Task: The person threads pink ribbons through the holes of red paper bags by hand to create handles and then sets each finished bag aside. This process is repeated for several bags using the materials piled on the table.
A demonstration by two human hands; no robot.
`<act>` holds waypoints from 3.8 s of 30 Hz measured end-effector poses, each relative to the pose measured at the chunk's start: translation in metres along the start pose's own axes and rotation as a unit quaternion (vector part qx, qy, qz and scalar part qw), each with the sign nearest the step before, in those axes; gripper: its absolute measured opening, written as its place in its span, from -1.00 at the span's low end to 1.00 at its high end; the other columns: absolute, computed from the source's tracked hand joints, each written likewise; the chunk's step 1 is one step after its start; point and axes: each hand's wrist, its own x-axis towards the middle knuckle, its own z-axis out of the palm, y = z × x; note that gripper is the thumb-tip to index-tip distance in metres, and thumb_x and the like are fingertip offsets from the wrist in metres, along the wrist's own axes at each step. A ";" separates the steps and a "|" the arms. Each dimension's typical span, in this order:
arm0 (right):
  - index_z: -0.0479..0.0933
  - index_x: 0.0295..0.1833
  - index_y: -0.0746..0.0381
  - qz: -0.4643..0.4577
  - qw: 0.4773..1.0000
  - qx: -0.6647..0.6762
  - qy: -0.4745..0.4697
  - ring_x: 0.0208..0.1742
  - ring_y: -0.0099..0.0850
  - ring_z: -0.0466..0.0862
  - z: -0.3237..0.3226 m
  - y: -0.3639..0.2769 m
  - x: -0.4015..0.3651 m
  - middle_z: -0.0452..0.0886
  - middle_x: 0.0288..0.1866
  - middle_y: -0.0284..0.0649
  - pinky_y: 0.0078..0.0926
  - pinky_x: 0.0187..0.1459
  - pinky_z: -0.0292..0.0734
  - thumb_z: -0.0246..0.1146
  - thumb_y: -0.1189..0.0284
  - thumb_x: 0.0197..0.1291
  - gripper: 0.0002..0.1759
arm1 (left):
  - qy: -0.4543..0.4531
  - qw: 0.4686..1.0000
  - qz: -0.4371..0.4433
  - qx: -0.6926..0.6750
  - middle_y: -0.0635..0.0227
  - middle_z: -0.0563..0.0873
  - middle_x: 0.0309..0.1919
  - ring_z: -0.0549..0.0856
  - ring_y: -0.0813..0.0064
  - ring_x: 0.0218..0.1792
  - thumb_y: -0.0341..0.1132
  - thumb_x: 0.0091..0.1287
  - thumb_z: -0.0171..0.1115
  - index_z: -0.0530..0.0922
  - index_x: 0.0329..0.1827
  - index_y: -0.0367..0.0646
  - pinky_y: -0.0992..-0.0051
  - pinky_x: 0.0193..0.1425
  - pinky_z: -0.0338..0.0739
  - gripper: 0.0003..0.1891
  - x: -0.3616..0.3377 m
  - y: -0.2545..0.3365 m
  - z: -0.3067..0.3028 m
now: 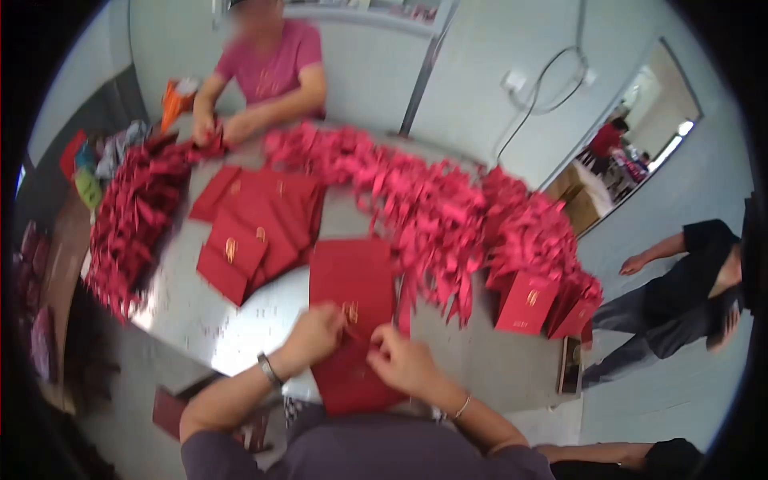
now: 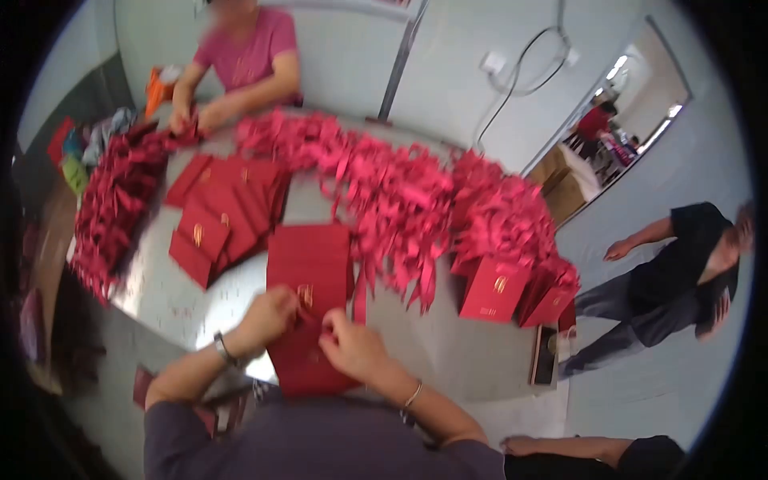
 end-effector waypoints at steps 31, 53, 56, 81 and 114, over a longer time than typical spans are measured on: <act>0.36 0.38 0.19 -0.002 0.987 0.158 -0.006 -0.56 -0.39 0.47 -0.032 0.032 -0.030 0.51 -0.53 -0.20 -0.47 -0.40 0.43 0.39 0.49 -0.01 -0.24 | 0.007 0.998 0.000 -0.063 0.13 0.64 -0.26 0.66 0.15 -0.21 -0.50 0.04 0.40 0.55 -0.38 -0.35 0.35 -0.11 0.55 -0.83 -0.052 0.018 -0.013; 0.61 -0.07 0.38 -0.092 0.896 0.432 0.045 -0.29 -0.24 0.73 -0.049 -0.006 -0.076 0.72 -0.27 -0.02 -0.43 -0.26 0.63 0.26 0.68 0.10 -0.76 | -0.067 0.990 -0.088 -0.089 0.34 0.65 -0.11 0.61 0.54 -0.14 -0.58 0.14 0.32 0.60 -0.17 -0.37 0.56 -0.03 0.50 -0.80 -0.051 0.008 -0.020; 0.58 -0.25 0.34 -0.070 0.961 0.264 0.034 -0.49 -0.38 0.59 -0.026 -0.025 -0.046 0.64 -0.46 -0.16 -0.47 -0.41 0.47 0.25 0.58 0.24 -0.96 | -0.070 0.987 -0.097 -0.110 0.35 0.64 -0.11 0.61 0.52 -0.13 -0.58 0.14 0.32 0.60 -0.18 -0.38 0.56 -0.03 0.51 -0.81 -0.053 0.008 -0.018; 0.42 -0.49 0.22 -0.096 0.988 0.031 0.117 -0.61 -0.23 0.52 0.062 -0.024 0.002 0.49 -0.60 -0.18 -0.30 -0.57 0.38 0.35 0.42 0.18 -0.72 | 0.010 0.989 -0.053 -0.138 0.25 0.67 -0.11 0.67 0.36 -0.12 -0.61 0.08 0.33 0.60 -0.21 -0.35 0.46 -0.03 0.55 -0.80 -0.062 -0.006 -0.001; 0.43 -0.47 0.21 -0.183 0.970 -0.020 0.158 -0.61 -0.27 0.48 0.069 -0.022 0.001 0.45 -0.60 -0.23 -0.34 -0.58 0.36 0.37 0.47 0.14 -0.75 | -0.062 0.983 -0.094 -0.143 0.39 0.62 0.00 0.59 0.63 -0.09 -0.65 0.26 0.18 0.57 -0.10 -0.41 0.58 0.01 0.51 -0.83 -0.066 -0.016 -0.013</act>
